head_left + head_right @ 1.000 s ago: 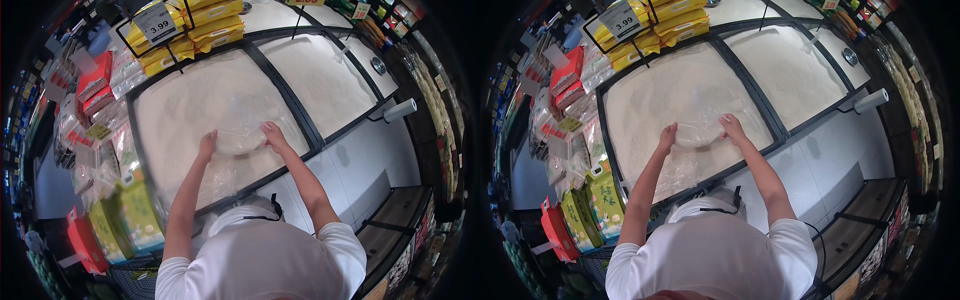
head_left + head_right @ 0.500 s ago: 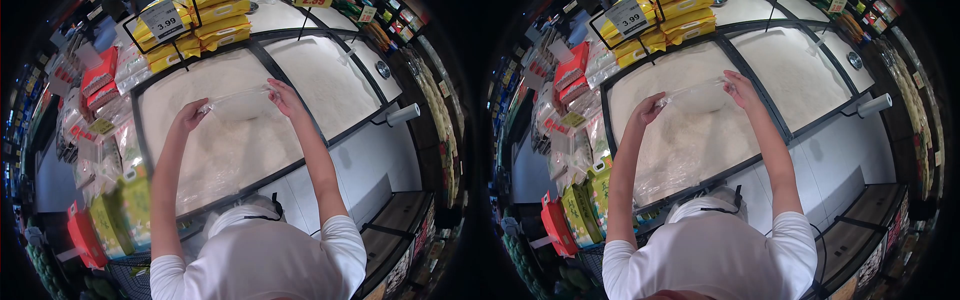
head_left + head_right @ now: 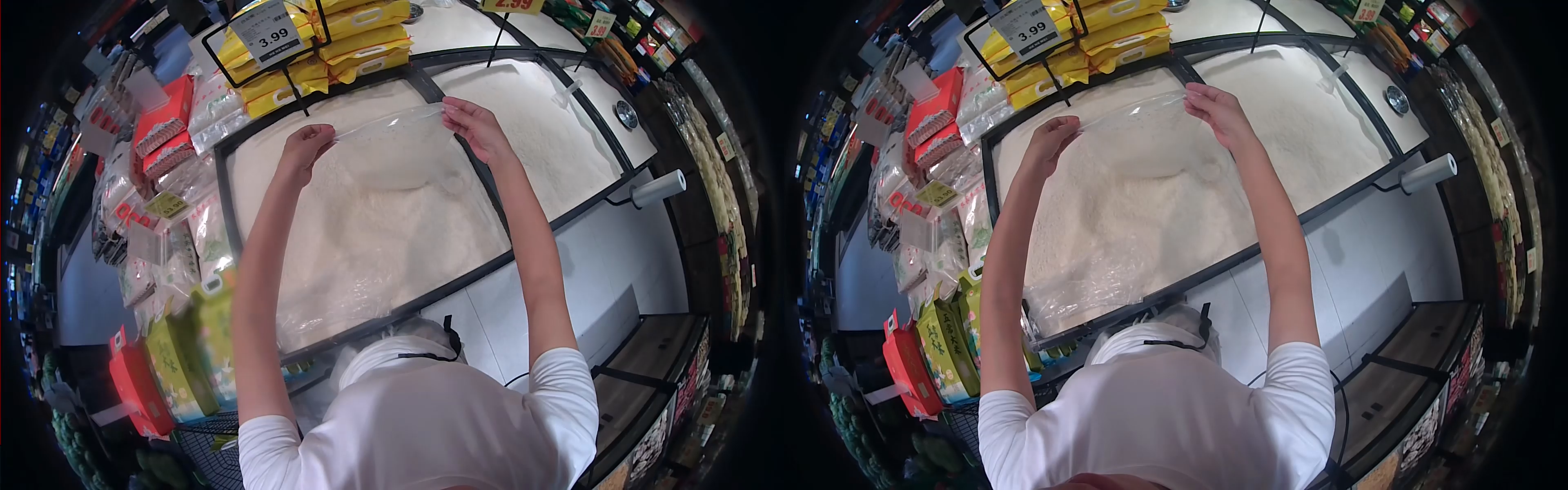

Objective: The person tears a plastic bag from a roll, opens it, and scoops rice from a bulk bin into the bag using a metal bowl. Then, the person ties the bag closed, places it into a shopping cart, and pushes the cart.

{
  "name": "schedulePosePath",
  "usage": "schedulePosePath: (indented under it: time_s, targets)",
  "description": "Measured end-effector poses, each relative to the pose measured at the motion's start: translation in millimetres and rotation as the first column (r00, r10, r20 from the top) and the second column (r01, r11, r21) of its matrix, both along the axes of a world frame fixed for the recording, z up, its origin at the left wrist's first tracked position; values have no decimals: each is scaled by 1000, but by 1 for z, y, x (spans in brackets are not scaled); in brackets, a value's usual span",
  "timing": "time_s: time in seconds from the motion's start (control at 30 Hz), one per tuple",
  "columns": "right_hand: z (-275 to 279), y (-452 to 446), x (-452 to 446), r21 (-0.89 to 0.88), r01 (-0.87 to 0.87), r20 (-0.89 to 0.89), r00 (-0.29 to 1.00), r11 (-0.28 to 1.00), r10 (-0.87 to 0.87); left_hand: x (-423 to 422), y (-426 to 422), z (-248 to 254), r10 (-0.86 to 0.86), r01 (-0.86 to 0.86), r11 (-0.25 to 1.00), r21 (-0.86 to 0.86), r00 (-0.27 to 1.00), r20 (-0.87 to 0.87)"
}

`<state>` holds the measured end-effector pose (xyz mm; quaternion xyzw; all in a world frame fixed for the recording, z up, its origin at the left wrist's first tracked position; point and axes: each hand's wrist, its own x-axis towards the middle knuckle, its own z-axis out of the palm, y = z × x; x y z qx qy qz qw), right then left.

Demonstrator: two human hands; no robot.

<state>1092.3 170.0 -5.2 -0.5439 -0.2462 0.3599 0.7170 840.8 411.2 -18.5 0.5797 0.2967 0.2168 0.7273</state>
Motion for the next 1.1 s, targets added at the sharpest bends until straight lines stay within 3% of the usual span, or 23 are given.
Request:
schedulePosePath:
  time_s: [0.1, 0.23, 0.4, 0.5, 0.53, 0.63, 0.73, 0.83, 1.0, 1.1]
  targets:
    - [-5, 1, 4, -68, 60, 289, 957, 996, -38, 1, -1, 4, -7, 8, 999, 50, 1000, -17]
    - [-28, 3, 16, -210, 265, 674, 737, 941, -57, -1, -19, 0, 44, 40, 929, 369, 975, -217]
    - [-43, 5, 19, -117, 345, 764, 630, 931, -138, -1, -18, -19, 146, 54, 780, 623, 953, -265]
    - [-33, 3, 10, -176, 411, 776, 617, 894, -131, 2, -17, -26, 256, -55, 480, 876, 963, -80]
    - [-31, 3, 9, -209, 432, 774, 622, 878, -122, 3, -17, -27, 259, -65, 467, 882, 963, -66]
    - [-30, 4, 10, -80, 569, 905, 387, 818, -180, 5, -18, -25, 277, -94, 418, 903, 960, -29]
    - [-27, 0, 10, 13, 569, 906, 342, 822, -250, 2, -18, -20, 303, -97, 364, 926, 953, -19]
    - [-23, -3, 10, -19, 530, 881, 410, 848, -236, 0, -14, -13, 302, -73, 335, 939, 953, -33]
    - [-6, -2, 6, 88, 510, 859, 397, 856, -325, -1, -16, 14, 364, -47, 304, 952, 929, -70]
    - [8, -5, 6, 173, 510, 828, 387, 842, -405, -4, -27, 39, 379, -127, 309, 943, 925, 0]
